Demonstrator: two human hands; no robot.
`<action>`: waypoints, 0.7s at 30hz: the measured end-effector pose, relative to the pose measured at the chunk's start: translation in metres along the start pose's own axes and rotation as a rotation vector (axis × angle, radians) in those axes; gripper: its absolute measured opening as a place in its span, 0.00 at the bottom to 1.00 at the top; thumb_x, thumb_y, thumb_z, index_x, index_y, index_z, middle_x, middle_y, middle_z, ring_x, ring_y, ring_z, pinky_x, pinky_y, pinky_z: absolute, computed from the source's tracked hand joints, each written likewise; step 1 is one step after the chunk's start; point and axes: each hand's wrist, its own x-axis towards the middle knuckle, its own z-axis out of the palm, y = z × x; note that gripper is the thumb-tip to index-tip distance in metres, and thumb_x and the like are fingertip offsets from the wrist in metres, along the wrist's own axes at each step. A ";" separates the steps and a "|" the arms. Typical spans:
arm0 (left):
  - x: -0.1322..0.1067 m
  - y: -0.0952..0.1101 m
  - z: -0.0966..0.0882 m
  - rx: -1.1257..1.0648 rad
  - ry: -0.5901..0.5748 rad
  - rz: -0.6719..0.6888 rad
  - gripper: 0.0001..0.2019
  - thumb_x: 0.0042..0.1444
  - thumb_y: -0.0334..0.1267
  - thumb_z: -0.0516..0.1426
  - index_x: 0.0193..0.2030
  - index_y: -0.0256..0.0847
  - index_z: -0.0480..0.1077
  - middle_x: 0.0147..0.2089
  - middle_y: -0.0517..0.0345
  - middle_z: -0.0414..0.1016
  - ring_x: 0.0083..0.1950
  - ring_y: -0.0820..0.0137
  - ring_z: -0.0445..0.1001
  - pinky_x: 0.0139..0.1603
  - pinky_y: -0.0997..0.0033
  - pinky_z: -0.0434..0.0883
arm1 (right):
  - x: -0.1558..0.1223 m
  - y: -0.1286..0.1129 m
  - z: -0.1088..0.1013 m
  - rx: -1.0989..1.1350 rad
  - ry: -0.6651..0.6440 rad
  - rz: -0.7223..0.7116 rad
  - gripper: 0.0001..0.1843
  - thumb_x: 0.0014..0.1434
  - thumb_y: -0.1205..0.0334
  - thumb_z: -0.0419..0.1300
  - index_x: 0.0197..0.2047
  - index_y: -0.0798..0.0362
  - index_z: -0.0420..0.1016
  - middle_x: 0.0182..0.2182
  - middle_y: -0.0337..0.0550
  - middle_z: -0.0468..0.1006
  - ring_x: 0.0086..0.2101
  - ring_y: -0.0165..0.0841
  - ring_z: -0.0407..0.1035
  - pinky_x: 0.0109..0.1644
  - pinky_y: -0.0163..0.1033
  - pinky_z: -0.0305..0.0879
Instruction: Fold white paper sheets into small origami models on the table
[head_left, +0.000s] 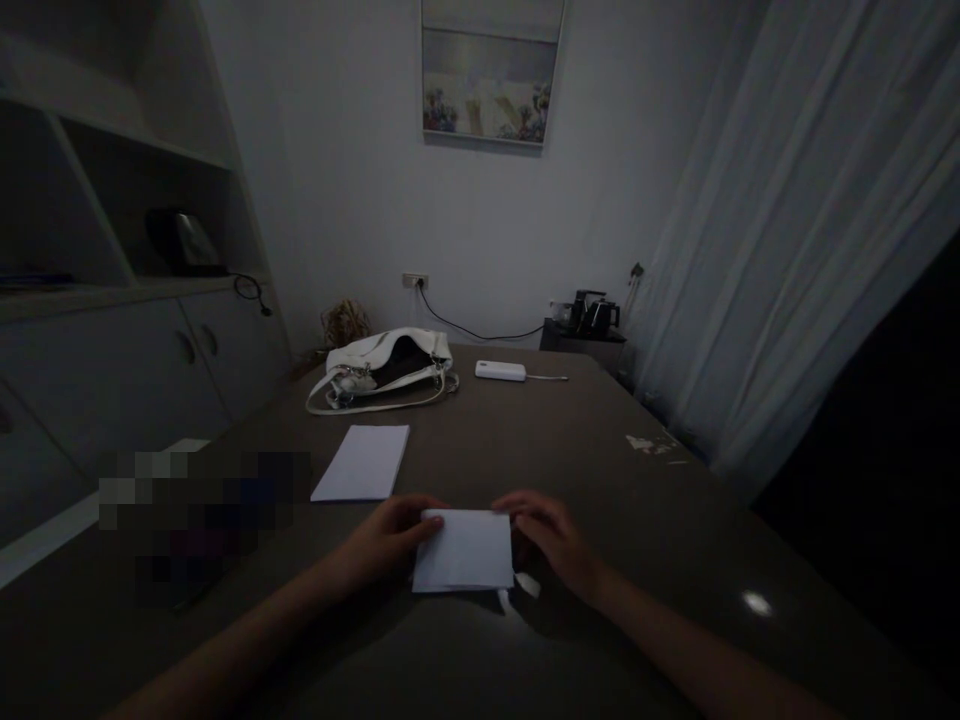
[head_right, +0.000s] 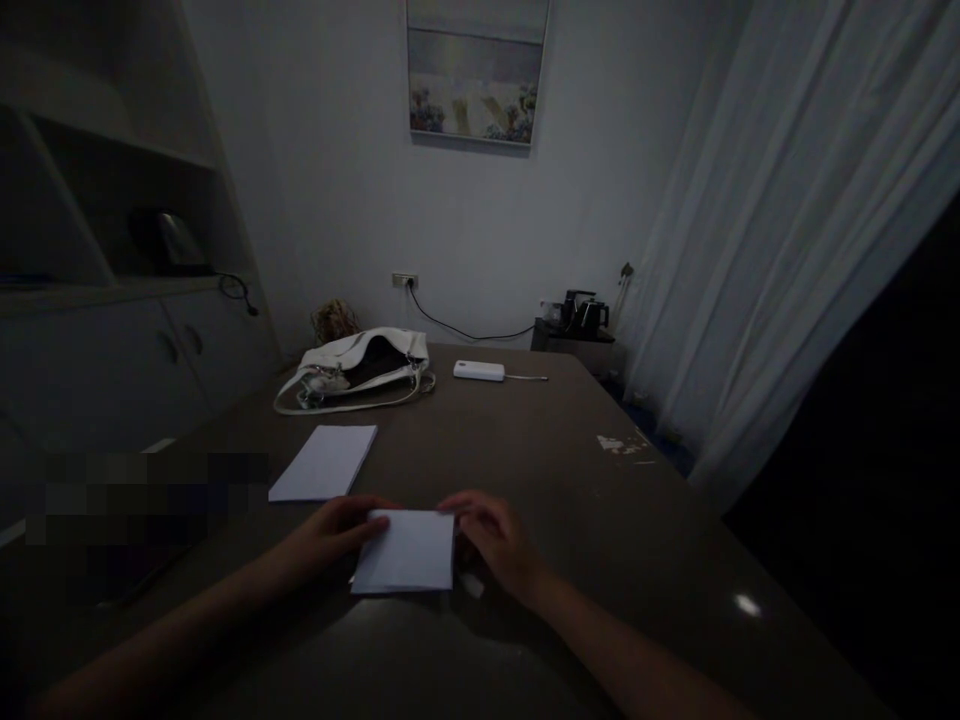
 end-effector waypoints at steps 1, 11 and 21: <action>0.000 0.000 0.000 0.007 -0.002 0.004 0.22 0.49 0.51 0.58 0.44 0.36 0.72 0.42 0.52 0.76 0.46 0.61 0.72 0.45 0.67 0.68 | 0.000 -0.002 0.001 0.017 -0.005 0.013 0.18 0.56 0.51 0.54 0.46 0.52 0.72 0.26 0.40 0.72 0.24 0.29 0.66 0.26 0.33 0.63; -0.002 -0.002 0.007 -0.003 -0.073 -0.001 0.19 0.51 0.47 0.58 0.47 0.38 0.71 0.43 0.51 0.76 0.45 0.61 0.73 0.44 0.66 0.69 | 0.006 0.010 0.010 -0.225 -0.038 -0.007 0.15 0.55 0.52 0.58 0.38 0.55 0.75 0.28 0.42 0.74 0.27 0.29 0.65 0.28 0.31 0.58; -0.003 0.009 0.011 0.165 -0.104 0.017 0.20 0.52 0.51 0.55 0.40 0.36 0.75 0.37 0.51 0.78 0.39 0.61 0.74 0.36 0.69 0.69 | 0.004 0.007 0.011 -0.253 -0.051 -0.063 0.13 0.56 0.55 0.57 0.38 0.55 0.76 0.30 0.43 0.76 0.30 0.30 0.67 0.30 0.32 0.59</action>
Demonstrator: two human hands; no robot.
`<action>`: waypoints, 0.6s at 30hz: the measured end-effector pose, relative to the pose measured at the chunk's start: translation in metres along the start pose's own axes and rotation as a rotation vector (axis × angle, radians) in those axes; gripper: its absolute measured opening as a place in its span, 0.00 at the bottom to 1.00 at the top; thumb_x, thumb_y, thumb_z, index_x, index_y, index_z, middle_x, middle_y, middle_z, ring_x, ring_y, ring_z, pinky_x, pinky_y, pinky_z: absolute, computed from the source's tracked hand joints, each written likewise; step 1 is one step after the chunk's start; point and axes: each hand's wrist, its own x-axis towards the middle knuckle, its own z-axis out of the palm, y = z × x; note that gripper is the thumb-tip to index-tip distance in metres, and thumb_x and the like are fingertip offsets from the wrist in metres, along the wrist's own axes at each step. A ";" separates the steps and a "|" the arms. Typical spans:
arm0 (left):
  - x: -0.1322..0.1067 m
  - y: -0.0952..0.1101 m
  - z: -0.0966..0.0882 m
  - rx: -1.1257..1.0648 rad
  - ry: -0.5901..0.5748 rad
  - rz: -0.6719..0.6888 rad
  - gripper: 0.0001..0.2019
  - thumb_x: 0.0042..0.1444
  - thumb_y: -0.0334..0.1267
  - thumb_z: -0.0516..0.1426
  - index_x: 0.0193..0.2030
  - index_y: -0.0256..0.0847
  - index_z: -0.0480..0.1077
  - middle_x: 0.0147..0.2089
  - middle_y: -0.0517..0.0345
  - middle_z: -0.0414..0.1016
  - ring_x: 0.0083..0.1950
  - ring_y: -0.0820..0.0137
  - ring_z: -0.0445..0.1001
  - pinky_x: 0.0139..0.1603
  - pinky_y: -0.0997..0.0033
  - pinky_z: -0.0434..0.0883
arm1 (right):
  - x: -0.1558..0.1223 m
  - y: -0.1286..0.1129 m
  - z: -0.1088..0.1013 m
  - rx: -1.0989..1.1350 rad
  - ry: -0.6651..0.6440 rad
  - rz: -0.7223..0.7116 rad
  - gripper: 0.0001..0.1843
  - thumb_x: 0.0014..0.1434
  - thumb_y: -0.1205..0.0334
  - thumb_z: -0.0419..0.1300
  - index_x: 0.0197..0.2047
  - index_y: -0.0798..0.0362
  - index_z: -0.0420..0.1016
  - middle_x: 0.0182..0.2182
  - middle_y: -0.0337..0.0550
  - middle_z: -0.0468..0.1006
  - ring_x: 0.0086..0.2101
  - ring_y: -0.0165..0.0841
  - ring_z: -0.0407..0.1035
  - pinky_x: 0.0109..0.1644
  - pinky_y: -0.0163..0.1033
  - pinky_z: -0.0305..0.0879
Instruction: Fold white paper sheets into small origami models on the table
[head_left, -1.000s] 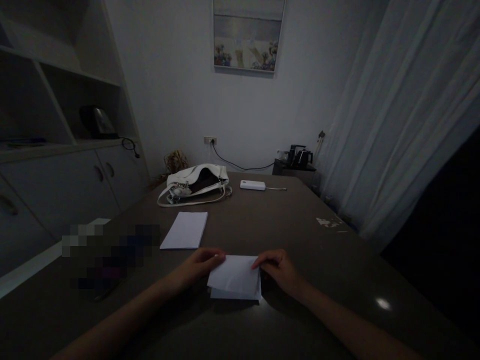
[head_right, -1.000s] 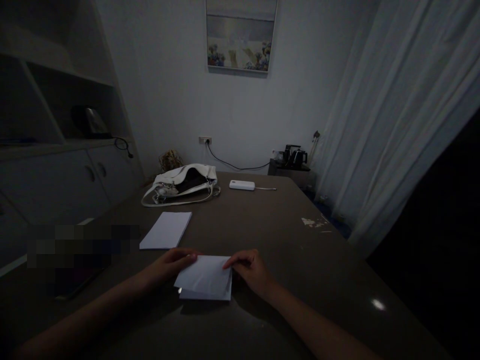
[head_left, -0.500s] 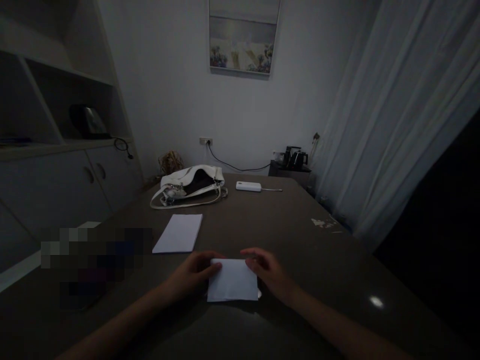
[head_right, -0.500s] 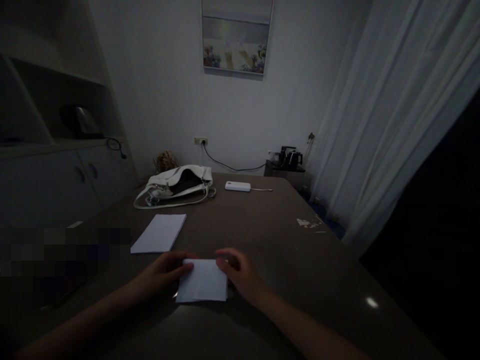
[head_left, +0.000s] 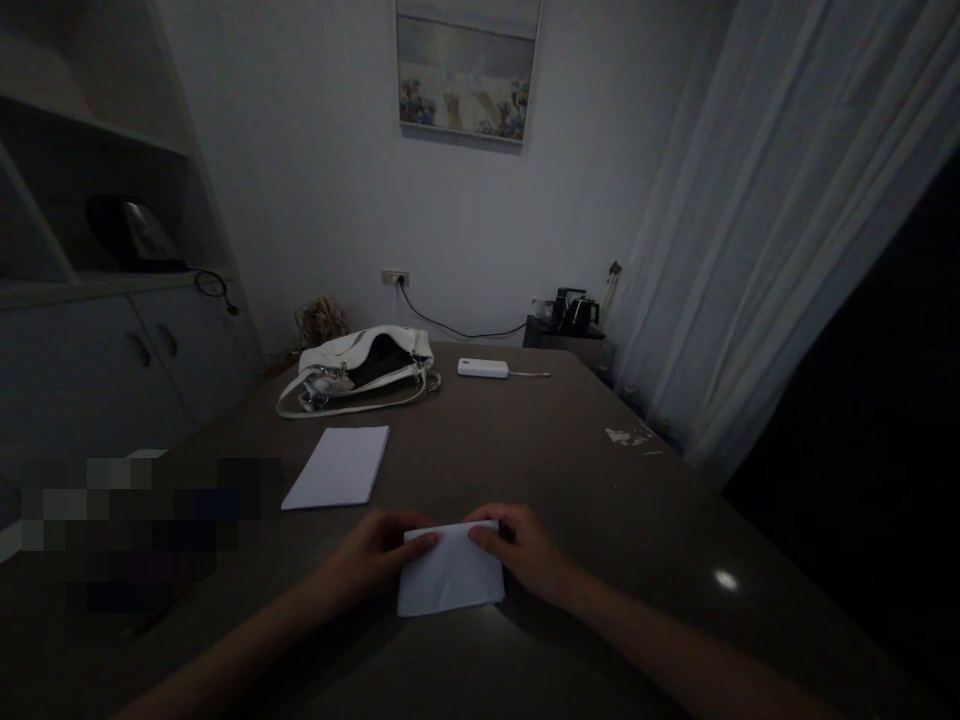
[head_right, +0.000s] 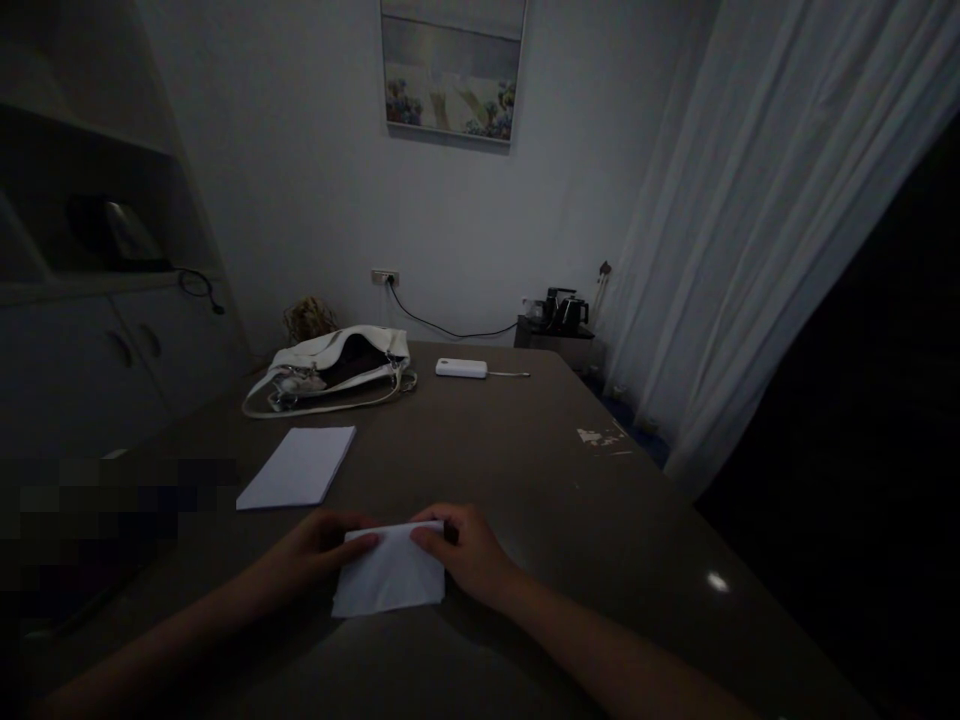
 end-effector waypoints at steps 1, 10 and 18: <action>-0.001 0.001 0.000 0.000 -0.008 0.008 0.19 0.53 0.51 0.55 0.41 0.36 0.75 0.37 0.52 0.78 0.39 0.61 0.74 0.36 0.69 0.69 | 0.000 0.000 0.000 -0.006 0.001 -0.001 0.13 0.56 0.55 0.57 0.38 0.55 0.76 0.30 0.43 0.76 0.30 0.30 0.67 0.30 0.32 0.59; 0.000 -0.004 0.000 0.024 -0.006 0.003 0.22 0.54 0.51 0.53 0.45 0.34 0.72 0.40 0.52 0.78 0.41 0.62 0.74 0.39 0.70 0.69 | -0.001 0.001 0.000 -0.005 -0.005 -0.009 0.11 0.55 0.59 0.58 0.38 0.57 0.76 0.30 0.43 0.76 0.28 0.29 0.67 0.29 0.31 0.59; -0.001 -0.001 0.000 0.063 -0.012 0.003 0.22 0.54 0.51 0.53 0.44 0.33 0.73 0.39 0.52 0.77 0.41 0.62 0.73 0.38 0.70 0.68 | 0.000 -0.001 0.001 -0.006 0.002 0.017 0.10 0.55 0.61 0.59 0.36 0.57 0.77 0.28 0.43 0.76 0.27 0.28 0.67 0.28 0.30 0.58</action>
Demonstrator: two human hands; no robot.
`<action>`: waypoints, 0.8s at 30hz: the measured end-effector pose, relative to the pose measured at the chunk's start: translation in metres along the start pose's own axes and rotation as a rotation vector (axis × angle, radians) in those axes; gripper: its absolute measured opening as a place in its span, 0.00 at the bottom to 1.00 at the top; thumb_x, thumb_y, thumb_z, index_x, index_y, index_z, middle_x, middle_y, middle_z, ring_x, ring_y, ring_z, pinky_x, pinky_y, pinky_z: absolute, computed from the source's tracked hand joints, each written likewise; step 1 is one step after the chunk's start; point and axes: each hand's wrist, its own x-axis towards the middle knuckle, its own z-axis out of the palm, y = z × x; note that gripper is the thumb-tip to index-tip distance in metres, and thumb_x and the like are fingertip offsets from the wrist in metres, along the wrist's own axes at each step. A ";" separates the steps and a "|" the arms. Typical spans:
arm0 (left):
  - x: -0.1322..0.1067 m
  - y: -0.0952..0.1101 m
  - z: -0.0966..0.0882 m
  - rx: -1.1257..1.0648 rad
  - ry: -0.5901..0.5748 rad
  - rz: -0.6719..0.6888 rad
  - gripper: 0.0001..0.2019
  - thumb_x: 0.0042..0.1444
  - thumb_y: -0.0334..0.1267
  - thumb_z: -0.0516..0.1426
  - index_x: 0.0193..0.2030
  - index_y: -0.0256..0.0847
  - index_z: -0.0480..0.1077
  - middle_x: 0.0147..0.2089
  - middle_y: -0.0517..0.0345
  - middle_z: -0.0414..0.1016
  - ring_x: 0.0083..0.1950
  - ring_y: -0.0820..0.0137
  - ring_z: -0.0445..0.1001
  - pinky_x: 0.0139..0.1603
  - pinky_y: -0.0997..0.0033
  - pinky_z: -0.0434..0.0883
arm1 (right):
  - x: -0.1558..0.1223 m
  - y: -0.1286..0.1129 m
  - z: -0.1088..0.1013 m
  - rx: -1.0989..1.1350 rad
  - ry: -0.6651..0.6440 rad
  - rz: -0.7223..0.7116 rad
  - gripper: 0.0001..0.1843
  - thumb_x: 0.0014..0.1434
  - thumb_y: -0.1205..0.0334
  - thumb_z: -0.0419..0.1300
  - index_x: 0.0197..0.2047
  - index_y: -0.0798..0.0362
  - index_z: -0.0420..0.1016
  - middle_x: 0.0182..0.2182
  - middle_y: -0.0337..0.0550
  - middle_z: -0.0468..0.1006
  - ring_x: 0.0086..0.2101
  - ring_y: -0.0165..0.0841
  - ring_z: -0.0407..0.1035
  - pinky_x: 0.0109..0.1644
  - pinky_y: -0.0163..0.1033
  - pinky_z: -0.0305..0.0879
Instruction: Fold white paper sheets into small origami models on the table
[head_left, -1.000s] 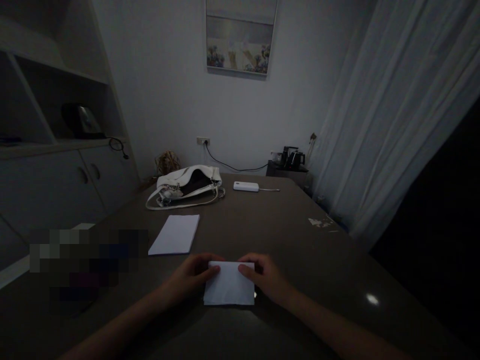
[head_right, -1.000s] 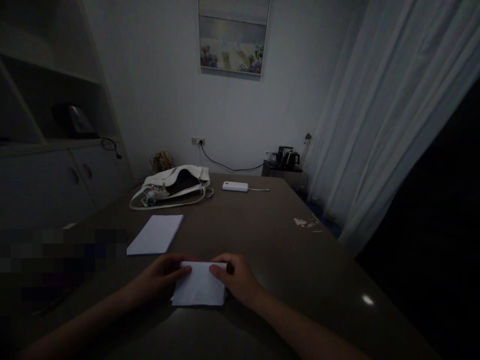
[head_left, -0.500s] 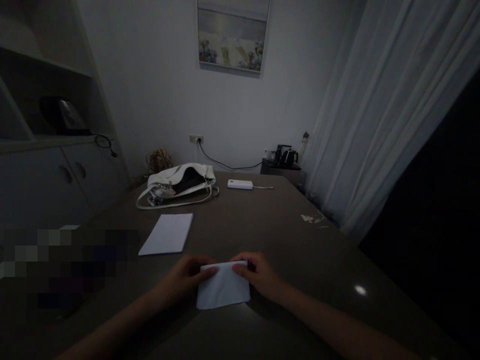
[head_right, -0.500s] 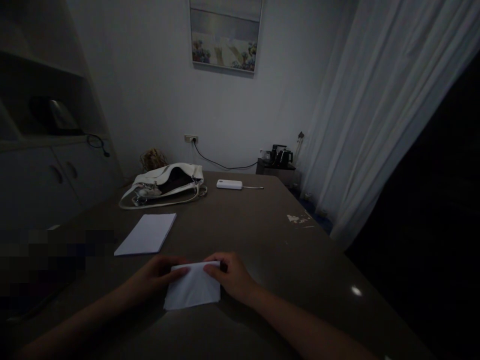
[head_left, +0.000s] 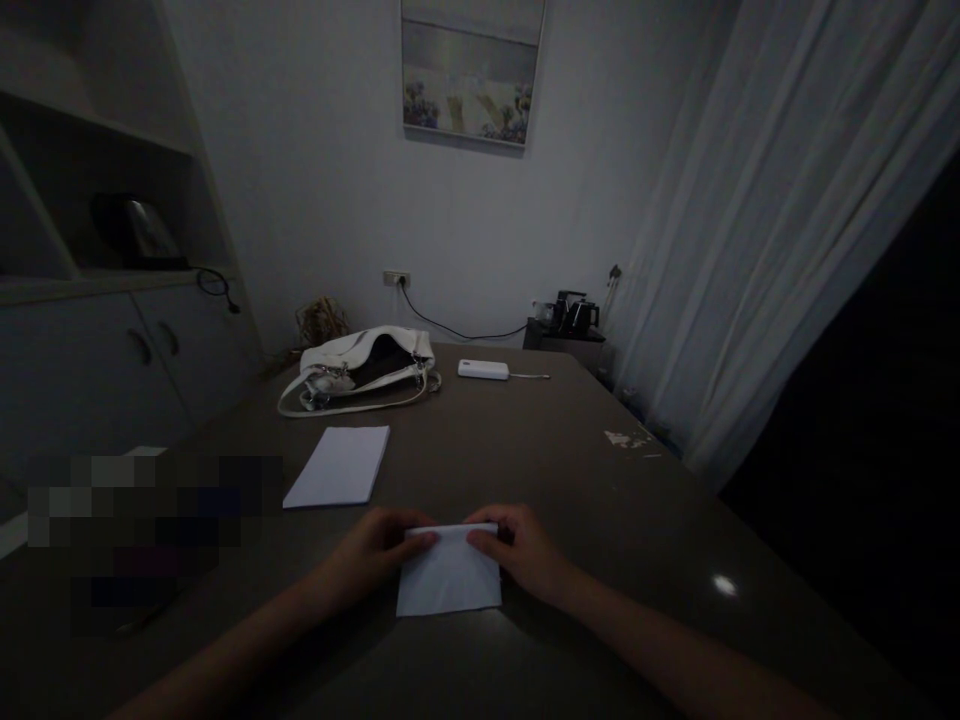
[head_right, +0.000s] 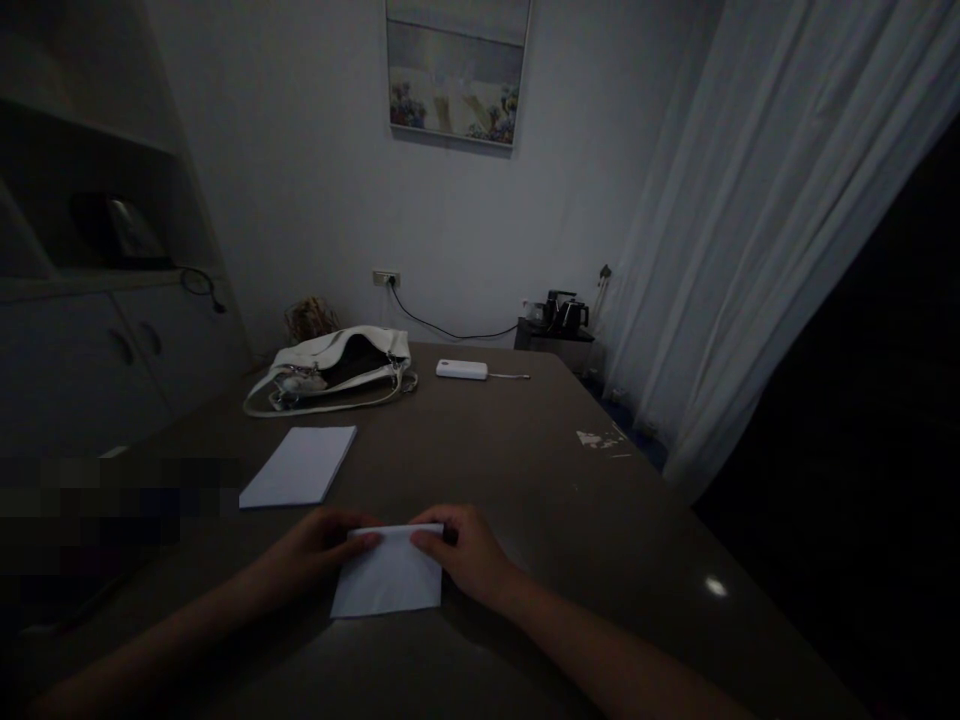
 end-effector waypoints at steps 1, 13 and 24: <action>0.000 0.001 0.000 0.010 0.005 -0.002 0.22 0.54 0.51 0.53 0.44 0.33 0.73 0.39 0.52 0.77 0.41 0.62 0.73 0.37 0.70 0.68 | 0.000 -0.001 0.000 -0.001 0.000 0.001 0.10 0.55 0.61 0.59 0.36 0.57 0.77 0.28 0.43 0.76 0.27 0.28 0.67 0.28 0.30 0.58; 0.003 -0.006 0.001 -0.040 -0.039 -0.009 0.22 0.53 0.52 0.54 0.41 0.33 0.73 0.36 0.53 0.77 0.37 0.65 0.73 0.33 0.73 0.67 | 0.000 -0.001 0.000 -0.002 -0.005 0.022 0.09 0.53 0.63 0.59 0.34 0.58 0.77 0.26 0.42 0.75 0.26 0.28 0.66 0.27 0.30 0.58; -0.002 -0.002 0.013 0.152 0.063 0.022 0.18 0.54 0.49 0.53 0.37 0.36 0.75 0.33 0.55 0.77 0.35 0.66 0.72 0.33 0.73 0.65 | -0.006 -0.015 0.014 -0.211 0.045 -0.115 0.05 0.52 0.64 0.58 0.31 0.56 0.73 0.26 0.40 0.76 0.28 0.28 0.69 0.32 0.31 0.61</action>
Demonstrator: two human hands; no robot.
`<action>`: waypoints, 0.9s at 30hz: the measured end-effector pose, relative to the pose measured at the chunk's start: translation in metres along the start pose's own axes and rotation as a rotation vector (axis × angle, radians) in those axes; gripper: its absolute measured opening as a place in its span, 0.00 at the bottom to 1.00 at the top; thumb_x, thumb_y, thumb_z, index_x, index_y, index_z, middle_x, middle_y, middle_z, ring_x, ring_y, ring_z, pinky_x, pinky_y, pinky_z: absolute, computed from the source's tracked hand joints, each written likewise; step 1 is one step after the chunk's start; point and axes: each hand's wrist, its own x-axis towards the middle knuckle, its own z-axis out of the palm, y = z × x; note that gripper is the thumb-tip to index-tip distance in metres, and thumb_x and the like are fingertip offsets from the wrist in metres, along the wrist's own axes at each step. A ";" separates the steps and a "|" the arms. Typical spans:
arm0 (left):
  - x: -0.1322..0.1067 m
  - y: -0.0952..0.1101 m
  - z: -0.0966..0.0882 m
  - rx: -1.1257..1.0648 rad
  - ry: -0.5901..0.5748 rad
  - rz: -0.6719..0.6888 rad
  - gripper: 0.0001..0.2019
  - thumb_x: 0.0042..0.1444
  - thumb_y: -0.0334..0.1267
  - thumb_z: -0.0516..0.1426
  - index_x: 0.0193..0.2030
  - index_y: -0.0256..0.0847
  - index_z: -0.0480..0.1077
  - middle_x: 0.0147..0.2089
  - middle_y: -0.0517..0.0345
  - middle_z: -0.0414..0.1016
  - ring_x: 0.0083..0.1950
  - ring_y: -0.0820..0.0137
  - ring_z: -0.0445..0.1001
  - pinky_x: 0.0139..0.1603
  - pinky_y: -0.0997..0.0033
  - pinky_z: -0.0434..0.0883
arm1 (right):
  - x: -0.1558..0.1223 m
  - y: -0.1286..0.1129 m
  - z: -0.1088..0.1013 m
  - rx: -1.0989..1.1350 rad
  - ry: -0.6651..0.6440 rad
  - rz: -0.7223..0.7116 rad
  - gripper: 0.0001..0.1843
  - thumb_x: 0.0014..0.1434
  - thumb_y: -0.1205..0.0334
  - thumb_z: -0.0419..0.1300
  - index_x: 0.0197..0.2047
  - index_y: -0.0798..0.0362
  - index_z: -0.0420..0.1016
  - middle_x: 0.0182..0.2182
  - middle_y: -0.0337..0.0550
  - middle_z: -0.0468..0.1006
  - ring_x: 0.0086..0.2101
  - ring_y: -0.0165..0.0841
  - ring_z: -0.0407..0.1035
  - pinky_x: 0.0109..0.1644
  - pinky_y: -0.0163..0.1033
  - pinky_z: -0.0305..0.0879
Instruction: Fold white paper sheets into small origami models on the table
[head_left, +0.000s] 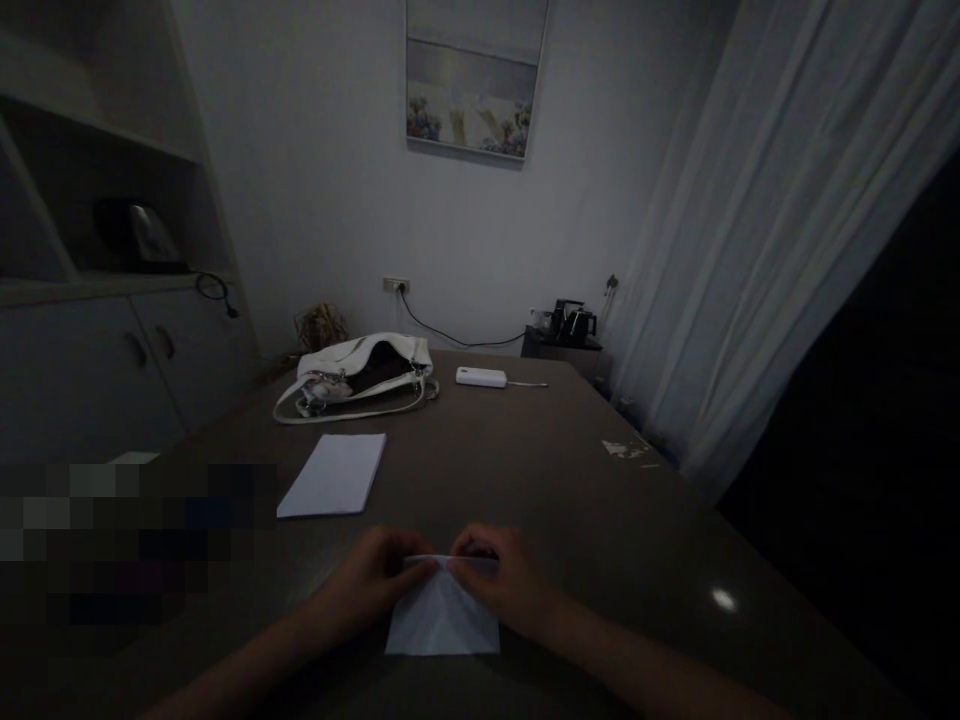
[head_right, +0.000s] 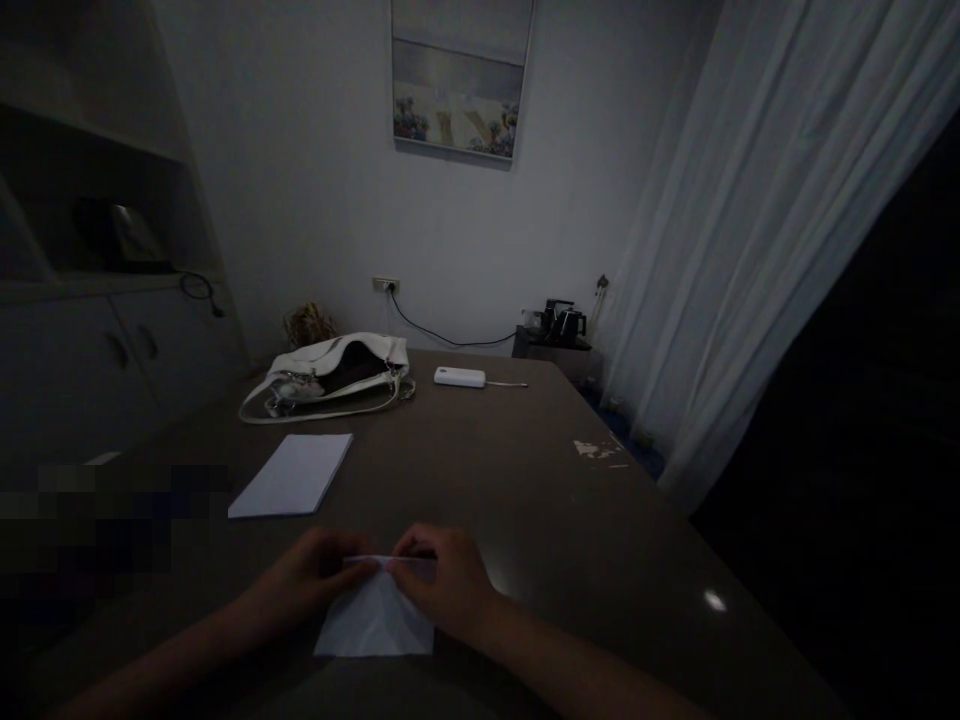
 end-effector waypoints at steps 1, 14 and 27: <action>-0.001 0.002 0.001 0.024 -0.001 0.004 0.18 0.54 0.48 0.52 0.37 0.36 0.76 0.33 0.55 0.77 0.34 0.66 0.72 0.32 0.74 0.65 | 0.000 -0.001 0.001 -0.004 0.001 -0.015 0.05 0.53 0.64 0.58 0.31 0.56 0.73 0.26 0.40 0.76 0.28 0.28 0.69 0.32 0.31 0.61; -0.008 0.015 0.008 0.187 0.047 0.141 0.15 0.57 0.45 0.51 0.35 0.39 0.75 0.33 0.57 0.77 0.34 0.68 0.71 0.35 0.74 0.64 | -0.001 0.003 0.002 -0.015 -0.039 -0.048 0.04 0.53 0.67 0.57 0.30 0.56 0.73 0.26 0.40 0.76 0.28 0.28 0.69 0.32 0.30 0.61; -0.007 0.012 0.005 0.150 0.048 0.131 0.14 0.57 0.45 0.51 0.33 0.39 0.74 0.30 0.58 0.76 0.32 0.70 0.71 0.30 0.76 0.62 | -0.002 -0.001 0.000 -0.022 -0.027 -0.010 0.04 0.52 0.65 0.59 0.28 0.56 0.75 0.24 0.40 0.76 0.26 0.27 0.69 0.30 0.30 0.60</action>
